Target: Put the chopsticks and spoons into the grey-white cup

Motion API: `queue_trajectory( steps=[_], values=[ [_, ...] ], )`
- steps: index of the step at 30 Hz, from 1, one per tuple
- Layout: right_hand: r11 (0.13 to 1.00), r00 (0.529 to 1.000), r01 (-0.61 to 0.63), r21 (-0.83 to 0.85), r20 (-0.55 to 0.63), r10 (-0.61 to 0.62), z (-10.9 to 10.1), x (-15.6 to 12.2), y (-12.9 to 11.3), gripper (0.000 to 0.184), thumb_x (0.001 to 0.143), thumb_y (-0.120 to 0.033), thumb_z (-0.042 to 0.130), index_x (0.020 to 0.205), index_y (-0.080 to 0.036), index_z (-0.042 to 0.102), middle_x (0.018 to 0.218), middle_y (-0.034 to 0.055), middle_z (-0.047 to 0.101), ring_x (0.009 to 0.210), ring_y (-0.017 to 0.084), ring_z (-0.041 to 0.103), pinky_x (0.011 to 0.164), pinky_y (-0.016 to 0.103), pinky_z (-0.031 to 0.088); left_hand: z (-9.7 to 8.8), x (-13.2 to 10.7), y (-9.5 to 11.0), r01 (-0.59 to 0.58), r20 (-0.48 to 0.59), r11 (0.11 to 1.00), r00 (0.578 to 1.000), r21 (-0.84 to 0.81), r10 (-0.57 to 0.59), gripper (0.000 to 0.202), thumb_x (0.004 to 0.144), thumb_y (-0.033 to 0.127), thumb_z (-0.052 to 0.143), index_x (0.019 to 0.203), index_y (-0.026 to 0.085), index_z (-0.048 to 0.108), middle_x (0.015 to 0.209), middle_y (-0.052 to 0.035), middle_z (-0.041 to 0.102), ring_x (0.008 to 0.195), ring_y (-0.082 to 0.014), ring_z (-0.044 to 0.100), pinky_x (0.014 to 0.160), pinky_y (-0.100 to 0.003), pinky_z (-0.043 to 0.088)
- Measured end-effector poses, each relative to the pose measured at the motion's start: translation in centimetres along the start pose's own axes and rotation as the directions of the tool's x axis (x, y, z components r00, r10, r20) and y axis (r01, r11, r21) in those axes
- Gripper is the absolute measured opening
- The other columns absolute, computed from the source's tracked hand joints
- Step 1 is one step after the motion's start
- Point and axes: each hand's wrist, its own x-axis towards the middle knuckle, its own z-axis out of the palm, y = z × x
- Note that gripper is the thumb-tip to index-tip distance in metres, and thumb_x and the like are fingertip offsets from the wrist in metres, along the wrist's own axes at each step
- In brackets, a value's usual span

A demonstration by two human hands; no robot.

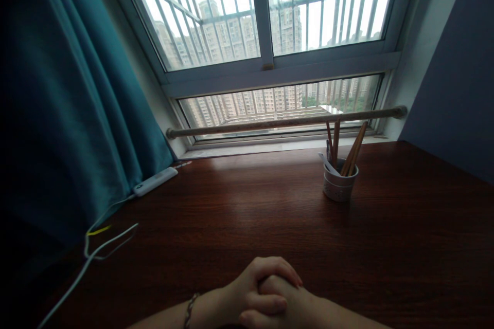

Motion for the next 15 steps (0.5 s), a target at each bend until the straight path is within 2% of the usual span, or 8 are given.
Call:
queue_trajectory(
  steps=[2,7,15],
  values=[
    [1.0,1.0,0.028,-0.01,-0.008,-0.028,0.0,-0.1,0.3,0.036,0.077,-0.043,0.044,0.085,-0.012,0.059,0.087,0.0114,0.057,0.081,0.022,0.055,0.07,0.034,0.045,0.0,0.0,0.0,0.0,0.001,1.0,1.0,-0.006,0.0,0.038,0.076,0.036,0.059,0.105,0.011,0.06,0.102,-0.0121,0.062,0.095,-0.0208,0.058,0.083,-0.031,0.047],
    [0.997,0.998,-0.048,0.067,-0.046,0.051,0.2,-0.4,1.0,0.038,0.075,-0.046,0.048,0.089,-0.012,0.056,0.082,0.0093,0.056,0.077,0.019,0.056,0.065,0.03,0.046,0.0,0.0,-0.1,-0.011,-0.007,1.0,1.0,-0.005,0.011,0.038,0.076,0.035,0.06,0.104,0.01,0.06,0.101,-0.0125,0.063,0.094,-0.0209,0.059,0.083,-0.032,0.047],
    [0.994,0.995,-0.034,0.104,-0.094,0.044,0.7,-0.3,1.4,0.038,0.075,-0.048,0.05,0.088,-0.013,0.058,0.084,0.0094,0.058,0.079,0.019,0.056,0.07,0.029,0.047,0.0,0.0,0.0,0.004,-0.009,1.0,1.0,0.009,-0.004,0.038,0.076,0.035,0.06,0.104,0.01,0.061,0.101,-0.012,0.063,0.095,-0.0208,0.058,0.083,-0.031,0.046]
  ],
)
